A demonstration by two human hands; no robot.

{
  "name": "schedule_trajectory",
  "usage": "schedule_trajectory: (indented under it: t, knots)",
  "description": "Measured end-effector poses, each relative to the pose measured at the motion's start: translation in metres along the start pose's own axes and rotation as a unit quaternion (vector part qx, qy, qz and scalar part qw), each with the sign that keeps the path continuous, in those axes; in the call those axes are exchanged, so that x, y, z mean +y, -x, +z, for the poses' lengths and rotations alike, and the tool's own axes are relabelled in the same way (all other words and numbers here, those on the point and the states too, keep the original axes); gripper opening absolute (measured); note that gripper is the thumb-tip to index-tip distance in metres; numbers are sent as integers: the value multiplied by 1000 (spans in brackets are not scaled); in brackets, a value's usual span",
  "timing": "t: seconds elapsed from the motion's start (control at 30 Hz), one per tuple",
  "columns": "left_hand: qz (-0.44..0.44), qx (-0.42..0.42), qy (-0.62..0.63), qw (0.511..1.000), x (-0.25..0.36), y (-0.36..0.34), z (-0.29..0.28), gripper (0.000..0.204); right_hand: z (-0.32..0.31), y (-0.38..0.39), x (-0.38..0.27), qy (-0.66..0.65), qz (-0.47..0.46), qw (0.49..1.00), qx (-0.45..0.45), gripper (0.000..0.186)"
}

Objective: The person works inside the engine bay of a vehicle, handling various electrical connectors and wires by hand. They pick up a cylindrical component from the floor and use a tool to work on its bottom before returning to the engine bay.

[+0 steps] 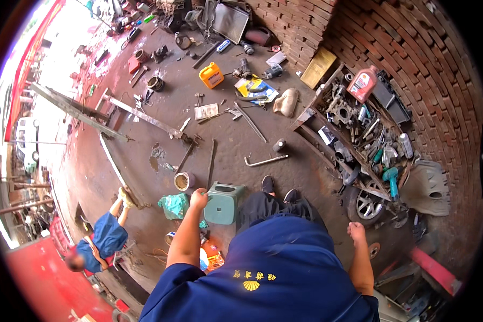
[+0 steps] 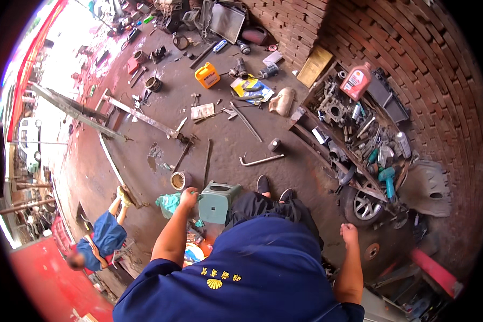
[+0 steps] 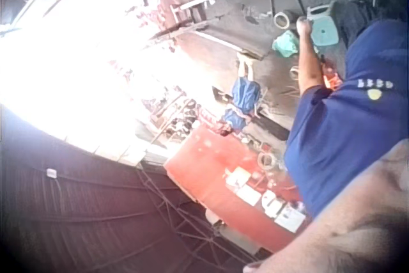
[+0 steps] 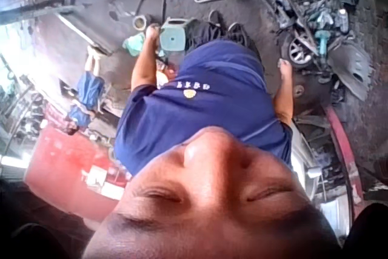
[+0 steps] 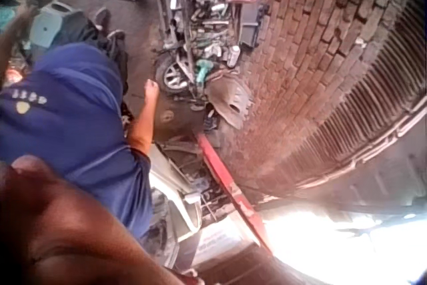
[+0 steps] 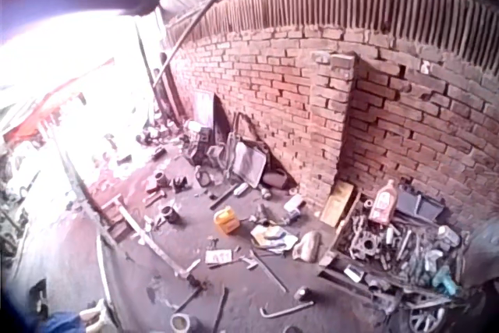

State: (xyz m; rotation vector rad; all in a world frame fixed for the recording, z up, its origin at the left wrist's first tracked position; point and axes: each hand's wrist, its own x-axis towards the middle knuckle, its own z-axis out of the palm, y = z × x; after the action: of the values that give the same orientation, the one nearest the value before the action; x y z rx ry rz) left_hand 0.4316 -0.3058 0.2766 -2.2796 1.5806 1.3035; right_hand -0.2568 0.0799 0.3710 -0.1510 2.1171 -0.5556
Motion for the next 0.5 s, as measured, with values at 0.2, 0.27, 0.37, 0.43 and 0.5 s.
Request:
schedule_trajectory:
  t: [0.2, 0.27, 0.37, 0.43, 0.5]
  knots:
    - [-44, 49, 89, 994, -43, 38, -2, 34, 27, -1, -71, 43, 18, 999, -28, 18]
    - [-49, 37, 114, 992, -51, 53, 15, 34, 43, -9, -113, 54, -39, 996, -53, 16]
    - [-73, -19, 173, 982, -31, 74, 36, 34, 74, -24, -167, 77, -122, 987, -71, 15]
    - [-24, -23, 170, 985, -39, 92, 54, 35, 96, -26, -212, 149, -186, 965, -113, 18]
    - [-15, -7, 178, 984, -73, 104, 81, 36, 127, -26, -250, 152, -220, 955, -133, 25]
